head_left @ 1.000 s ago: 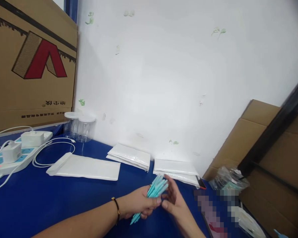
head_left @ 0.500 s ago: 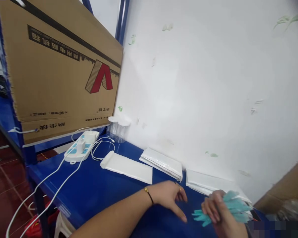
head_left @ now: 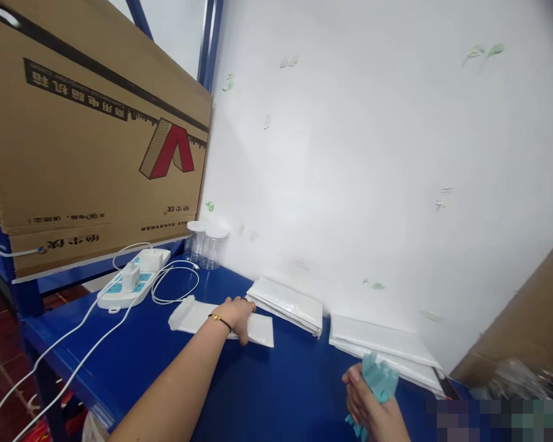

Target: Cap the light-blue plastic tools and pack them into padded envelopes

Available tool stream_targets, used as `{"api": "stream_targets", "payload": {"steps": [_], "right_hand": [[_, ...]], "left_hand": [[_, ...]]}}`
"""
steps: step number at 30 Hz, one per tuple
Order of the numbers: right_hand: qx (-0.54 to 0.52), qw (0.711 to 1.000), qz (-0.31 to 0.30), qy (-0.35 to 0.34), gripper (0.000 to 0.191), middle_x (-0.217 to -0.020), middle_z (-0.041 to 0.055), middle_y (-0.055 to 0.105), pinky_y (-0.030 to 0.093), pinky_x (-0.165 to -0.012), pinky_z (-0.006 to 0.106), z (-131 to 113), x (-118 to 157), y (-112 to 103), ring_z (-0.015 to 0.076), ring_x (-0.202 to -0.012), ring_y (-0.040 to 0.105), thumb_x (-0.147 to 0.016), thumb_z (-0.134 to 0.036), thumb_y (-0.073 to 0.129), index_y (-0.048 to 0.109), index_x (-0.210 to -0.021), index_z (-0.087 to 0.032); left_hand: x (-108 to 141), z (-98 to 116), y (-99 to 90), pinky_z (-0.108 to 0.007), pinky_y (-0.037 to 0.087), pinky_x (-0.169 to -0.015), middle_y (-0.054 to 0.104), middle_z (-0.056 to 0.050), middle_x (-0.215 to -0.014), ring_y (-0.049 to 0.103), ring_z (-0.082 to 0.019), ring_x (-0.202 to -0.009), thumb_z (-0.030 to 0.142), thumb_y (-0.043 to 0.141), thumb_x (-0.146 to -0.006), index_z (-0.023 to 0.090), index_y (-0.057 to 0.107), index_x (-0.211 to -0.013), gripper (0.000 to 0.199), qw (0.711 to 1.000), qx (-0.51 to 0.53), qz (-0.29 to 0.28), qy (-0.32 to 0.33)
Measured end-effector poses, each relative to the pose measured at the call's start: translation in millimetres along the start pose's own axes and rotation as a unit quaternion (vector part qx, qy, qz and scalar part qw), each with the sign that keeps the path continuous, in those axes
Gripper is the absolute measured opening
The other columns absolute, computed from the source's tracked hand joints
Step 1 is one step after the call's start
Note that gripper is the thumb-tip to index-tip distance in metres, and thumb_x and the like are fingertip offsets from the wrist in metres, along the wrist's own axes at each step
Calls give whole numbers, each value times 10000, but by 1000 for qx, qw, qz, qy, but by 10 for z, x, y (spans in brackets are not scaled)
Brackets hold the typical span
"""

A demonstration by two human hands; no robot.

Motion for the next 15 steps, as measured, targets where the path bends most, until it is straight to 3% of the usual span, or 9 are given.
{"api": "stream_targets", "payload": {"steps": [3, 4, 5, 6, 8, 10, 11, 13, 15], "right_hand": [[-24, 999, -21, -7, 334, -409, -109, 235, 227, -378, 199, -112, 29, -13, 52, -364, 195, -764, -493, 634, 537, -675, -186], [-27, 999, -26, -11, 355, -407, -105, 234, 249, -386, 207, -148, 35, -12, 57, -366, 201, -775, -497, 619, 517, -630, -189], [-22, 999, -31, -22, 384, -412, -94, 255, 288, -409, 220, -187, 38, -8, 69, -376, 241, -786, -504, 600, 495, -590, -192], [-11, 999, -33, -42, 410, -432, -72, 308, 333, -452, 236, -232, 42, -3, 87, -408, 313, -795, -512, 584, 477, -561, -192], [36, 994, -29, -97, 421, -532, -20, 437, 384, -561, 261, -336, 54, 3, 133, -543, 445, -802, -525, 563, 488, -561, -188], [98, 984, -16, -146, 409, -623, 2, 482, 376, -614, 264, -453, 83, -7, 154, -632, 470, -804, -534, 550, 512, -594, -185], [128, 979, -8, -162, 408, -633, -1, 474, 366, -612, 262, -515, 103, -17, 152, -630, 458, -809, -536, 541, 511, -602, -185], [177, 968, -6, -181, 410, -612, -12, 434, 350, -595, 261, -648, 154, -21, 144, -595, 430, -837, -525, 502, 495, -605, -188], [213, 956, -41, -198, 403, -615, -10, 433, 349, -583, 262, -795, 216, 45, 145, -592, 433, -873, -499, 450, 490, -617, -190]], "left_hand": [[126, 248, -192, -448, 419, -890, 623, -75, -1027, 573, -315, -969, 302, 765, -426, 205, 607, -976, 580, 986, 129, 60, 87], [178, 330, -293, -410, 434, -884, 626, -61, -1013, 582, -289, -957, 303, 748, -482, 198, 597, -988, 538, 963, 219, 99, 124], [224, 391, -394, -381, 444, -881, 626, -55, -1010, 587, -268, -955, 309, 728, -544, 192, 578, -1020, 513, 922, 328, 140, 151], [256, 426, -476, -365, 456, -872, 626, -57, -1013, 592, -255, -958, 318, 704, -603, 185, 553, -1051, 491, 861, 448, 177, 162], [258, 435, -535, -372, 486, -837, 631, -77, -993, 609, -250, -947, 346, 649, -702, 169, 520, -1057, 418, 693, 673, 222, 130], [190, 437, -460, -393, 519, -772, 642, -92, -914, 635, -256, -896, 366, 600, -763, 158, 515, -999, 326, 522, 822, 221, 64], [143, 447, -400, -394, 531, -737, 646, -90, -866, 647, -252, -853, 367, 578, -787, 157, 518, -967, 283, 458, 863, 211, 34], [49, 473, -273, -367, 545, -680, 646, -72, -790, 660, -220, -751, 344, 539, -828, 157, 525, -934, 215, 378, 906, 189, -17], [-24, 496, -154, -328, 550, -639, 645, -49, -756, 654, -180, -660, 298, 516, -851, 159, 531, -938, 165, 331, 925, 174, -63]]}}
Point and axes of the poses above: each hand's wrist, its own x-axis away from the middle knuckle, its own y-axis out of the palm, z = x × y, the point moved 4 cm from there along -x, towards the middle knuckle
